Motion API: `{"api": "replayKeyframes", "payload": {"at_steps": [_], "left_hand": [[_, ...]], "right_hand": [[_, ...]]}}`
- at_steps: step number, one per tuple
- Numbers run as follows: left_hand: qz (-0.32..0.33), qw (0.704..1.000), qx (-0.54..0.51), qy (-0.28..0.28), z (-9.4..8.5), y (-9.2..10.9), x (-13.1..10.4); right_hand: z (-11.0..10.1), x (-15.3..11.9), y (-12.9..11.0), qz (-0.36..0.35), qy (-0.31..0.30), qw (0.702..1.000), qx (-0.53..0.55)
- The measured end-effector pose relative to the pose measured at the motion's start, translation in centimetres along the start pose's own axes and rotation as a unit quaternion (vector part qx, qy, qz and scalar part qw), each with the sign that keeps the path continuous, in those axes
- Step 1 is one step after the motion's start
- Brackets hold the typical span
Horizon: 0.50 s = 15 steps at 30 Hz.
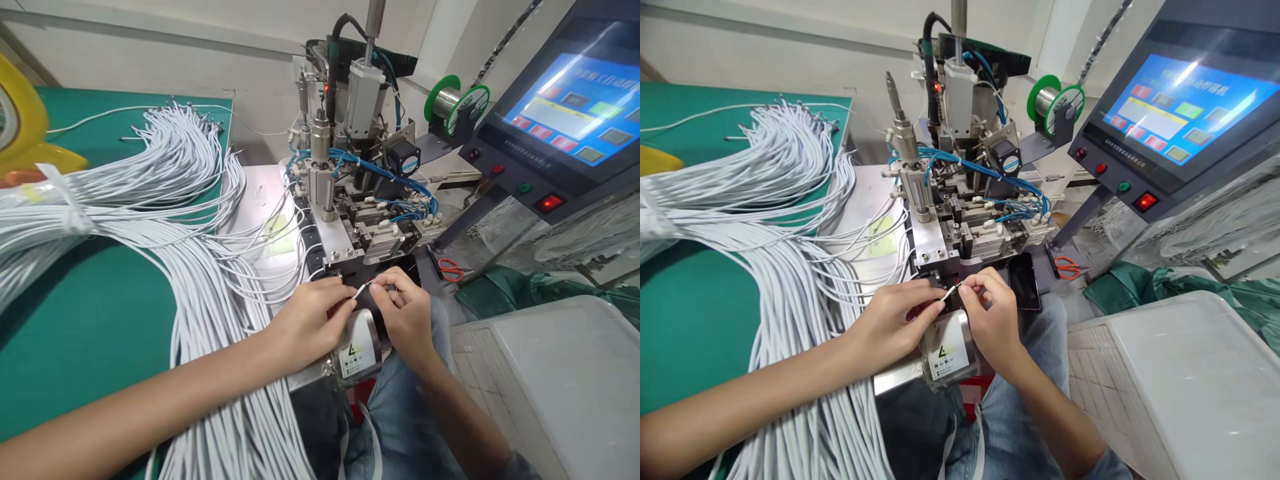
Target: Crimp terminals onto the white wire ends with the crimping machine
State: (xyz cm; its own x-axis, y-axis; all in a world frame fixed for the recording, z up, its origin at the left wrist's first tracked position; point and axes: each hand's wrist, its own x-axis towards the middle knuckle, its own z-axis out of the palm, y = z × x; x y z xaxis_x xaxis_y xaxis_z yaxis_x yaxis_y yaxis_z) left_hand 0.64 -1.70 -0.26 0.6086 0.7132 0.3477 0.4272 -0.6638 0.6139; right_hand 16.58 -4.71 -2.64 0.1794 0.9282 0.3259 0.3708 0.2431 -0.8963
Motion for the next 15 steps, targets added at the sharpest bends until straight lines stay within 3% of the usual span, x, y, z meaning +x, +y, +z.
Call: {"api": "replayKeyframes", "payload": {"at_steps": [3,6,10,15], "left_hand": [[0.007,1.0,-0.007,0.009,0.0,0.0,0.0],[0.009,1.0,-0.006,-0.003,-0.2,-0.1,0.0],[-0.001,0.994,0.069,-0.08,-0.6,-0.4,0.3],[-0.036,0.963,0.204,-0.173,-0.5,-0.9,0.6]], "right_hand": [[0.1,0.3,0.1,0.026,-0.028,0.997,0.066],[0.1,0.5,0.1,0.015,-0.035,0.997,0.061],[0.2,0.9,1.1,0.004,-0.068,0.997,0.032],[0.3,1.3,3.3,0.023,-0.152,0.988,0.009]]}}
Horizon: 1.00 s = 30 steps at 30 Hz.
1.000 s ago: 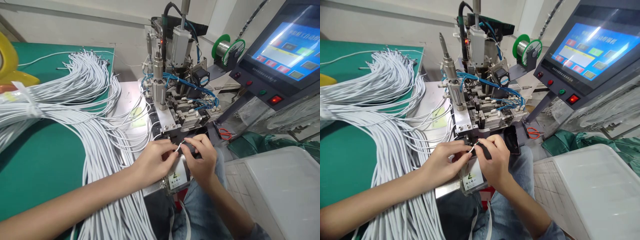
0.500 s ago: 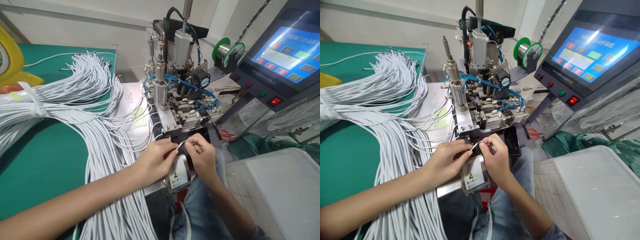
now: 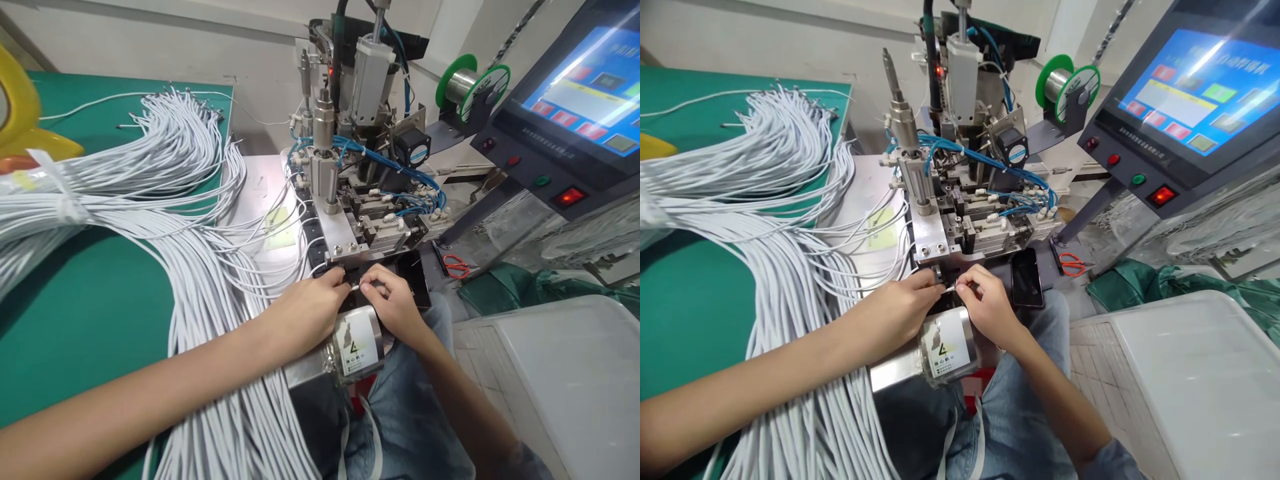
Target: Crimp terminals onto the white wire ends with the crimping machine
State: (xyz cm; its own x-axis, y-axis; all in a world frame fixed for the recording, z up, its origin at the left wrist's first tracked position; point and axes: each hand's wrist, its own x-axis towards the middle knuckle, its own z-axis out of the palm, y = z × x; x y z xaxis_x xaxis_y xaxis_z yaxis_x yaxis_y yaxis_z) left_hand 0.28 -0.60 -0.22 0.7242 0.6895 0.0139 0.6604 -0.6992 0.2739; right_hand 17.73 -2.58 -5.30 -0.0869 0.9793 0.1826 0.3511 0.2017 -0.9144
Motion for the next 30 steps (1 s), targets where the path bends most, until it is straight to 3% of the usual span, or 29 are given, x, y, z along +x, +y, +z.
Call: {"api": "replayKeyframes", "payload": {"at_steps": [12,20,30], "left_hand": [[0.003,1.0,0.02,-0.01,0.7,-0.6,0.1],[0.006,0.999,0.051,-0.009,0.8,-0.8,0.1],[0.023,0.996,0.09,-0.014,1.1,-0.7,0.1]], "right_hand": [[0.6,0.3,0.7,0.093,0.015,0.994,0.062],[0.2,1.1,0.6,0.125,-0.039,0.988,0.082],[0.7,0.3,0.9,0.047,0.036,0.998,0.026]]}}
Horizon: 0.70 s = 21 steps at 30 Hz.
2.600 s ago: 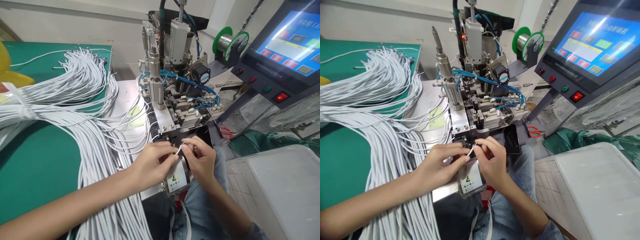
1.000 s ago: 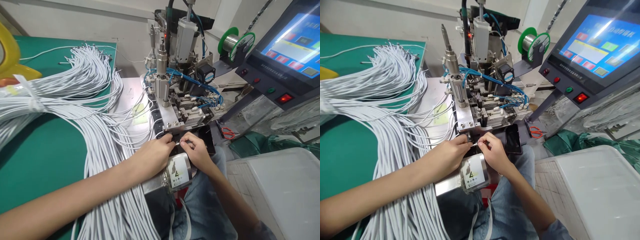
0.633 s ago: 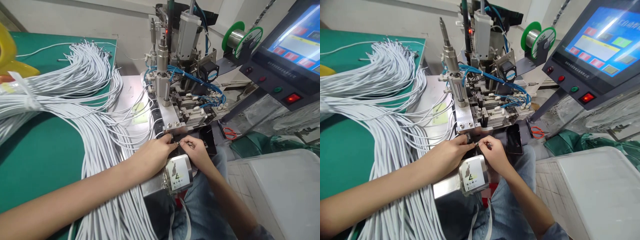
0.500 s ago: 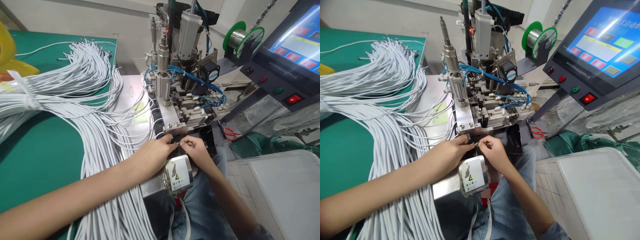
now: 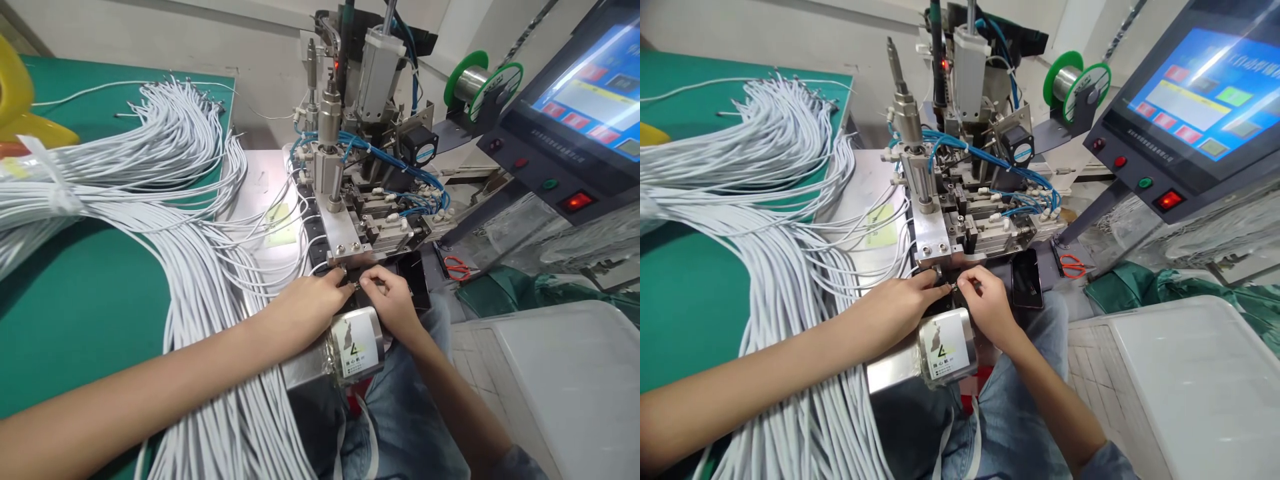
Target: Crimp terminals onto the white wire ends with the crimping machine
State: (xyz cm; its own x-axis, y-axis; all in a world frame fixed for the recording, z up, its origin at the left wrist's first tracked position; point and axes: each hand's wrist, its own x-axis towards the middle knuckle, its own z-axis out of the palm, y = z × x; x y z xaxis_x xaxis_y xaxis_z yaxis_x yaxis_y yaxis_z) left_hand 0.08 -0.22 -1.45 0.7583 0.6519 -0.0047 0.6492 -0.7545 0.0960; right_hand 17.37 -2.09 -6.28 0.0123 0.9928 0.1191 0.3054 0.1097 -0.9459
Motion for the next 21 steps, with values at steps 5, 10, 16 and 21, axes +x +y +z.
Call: {"api": "replayKeyframes", "payload": {"at_steps": [5,10,16,21], "left_hand": [[0.005,1.0,0.006,0.001,-0.1,0.1,0.0],[0.005,1.0,-0.003,-0.013,-0.3,0.2,0.1],[-0.004,0.999,0.003,-0.04,-0.7,0.3,0.1],[-0.008,0.998,0.035,-0.053,-1.8,1.0,0.0]], "right_hand": [[0.2,0.2,0.0,-0.044,0.001,0.998,-0.048],[0.4,0.1,0.2,-0.068,0.005,0.995,-0.073],[0.3,0.4,0.5,0.035,-0.008,0.999,0.003],[0.3,0.7,0.9,0.107,-0.096,0.985,0.094]]}}
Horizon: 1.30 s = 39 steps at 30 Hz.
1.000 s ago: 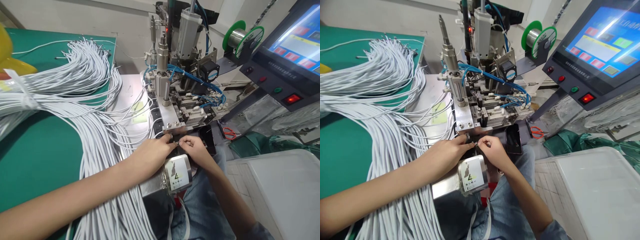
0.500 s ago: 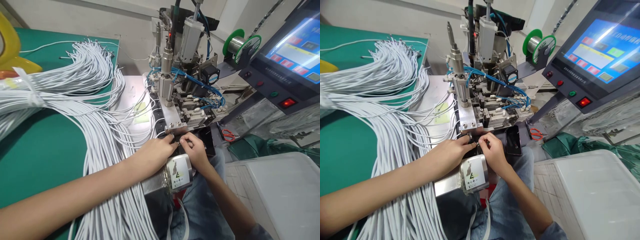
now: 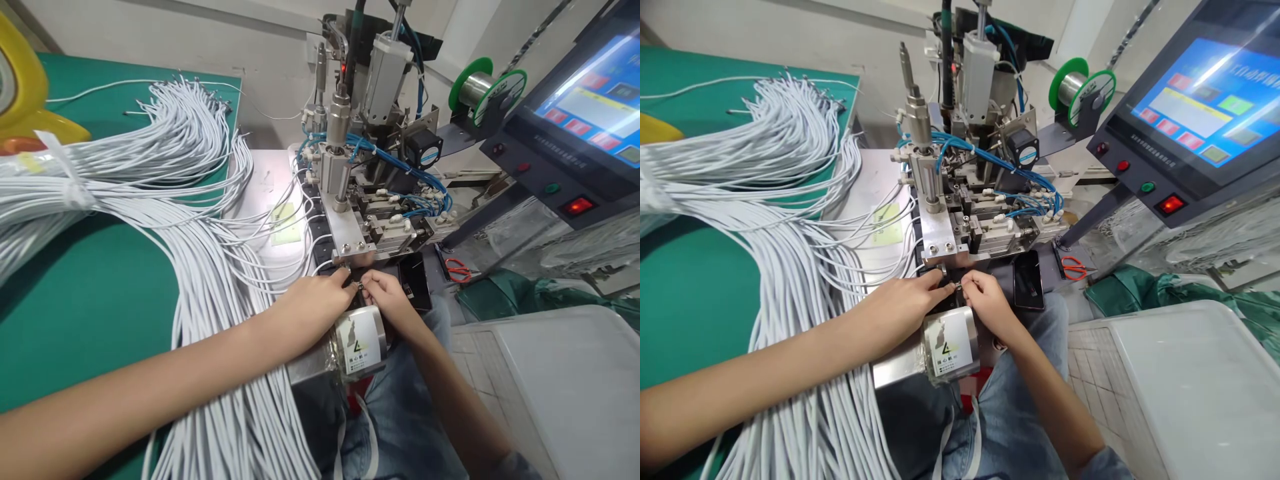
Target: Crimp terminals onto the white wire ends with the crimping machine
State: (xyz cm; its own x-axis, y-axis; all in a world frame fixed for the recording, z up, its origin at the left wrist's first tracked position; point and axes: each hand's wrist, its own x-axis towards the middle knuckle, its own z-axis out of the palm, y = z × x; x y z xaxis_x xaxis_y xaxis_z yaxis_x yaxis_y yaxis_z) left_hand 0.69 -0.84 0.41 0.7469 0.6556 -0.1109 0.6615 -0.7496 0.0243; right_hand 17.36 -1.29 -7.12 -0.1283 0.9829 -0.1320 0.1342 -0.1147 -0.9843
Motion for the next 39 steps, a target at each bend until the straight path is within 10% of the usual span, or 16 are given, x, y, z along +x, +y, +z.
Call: {"api": "replayKeyframes", "payload": {"at_steps": [8,16,21,26,35,39], "left_hand": [[-0.067,0.995,0.066,-0.031,-1.5,0.3,-0.9],[-0.101,0.993,0.045,0.034,-0.9,-0.3,-0.9],[-0.112,0.991,0.062,0.042,-0.1,-0.8,-0.7],[-0.103,0.991,0.052,0.066,0.0,-0.9,-0.6],[0.175,0.948,-0.232,0.128,0.1,2.1,-1.6],[0.189,0.932,-0.292,0.104,0.5,1.8,-1.5]], "right_hand": [[0.3,0.3,0.5,-0.042,0.026,0.998,-0.031],[1.6,-7.0,-2.4,-0.174,0.268,0.928,-0.19],[6.2,-12.3,-2.2,-0.183,0.094,0.934,-0.293],[8.4,-12.6,-1.0,-0.115,0.053,0.944,-0.306],[5.0,-12.8,-3.0,-0.049,-0.054,0.941,-0.33],[2.0,-12.4,-4.0,-0.057,0.045,0.967,-0.244]]}}
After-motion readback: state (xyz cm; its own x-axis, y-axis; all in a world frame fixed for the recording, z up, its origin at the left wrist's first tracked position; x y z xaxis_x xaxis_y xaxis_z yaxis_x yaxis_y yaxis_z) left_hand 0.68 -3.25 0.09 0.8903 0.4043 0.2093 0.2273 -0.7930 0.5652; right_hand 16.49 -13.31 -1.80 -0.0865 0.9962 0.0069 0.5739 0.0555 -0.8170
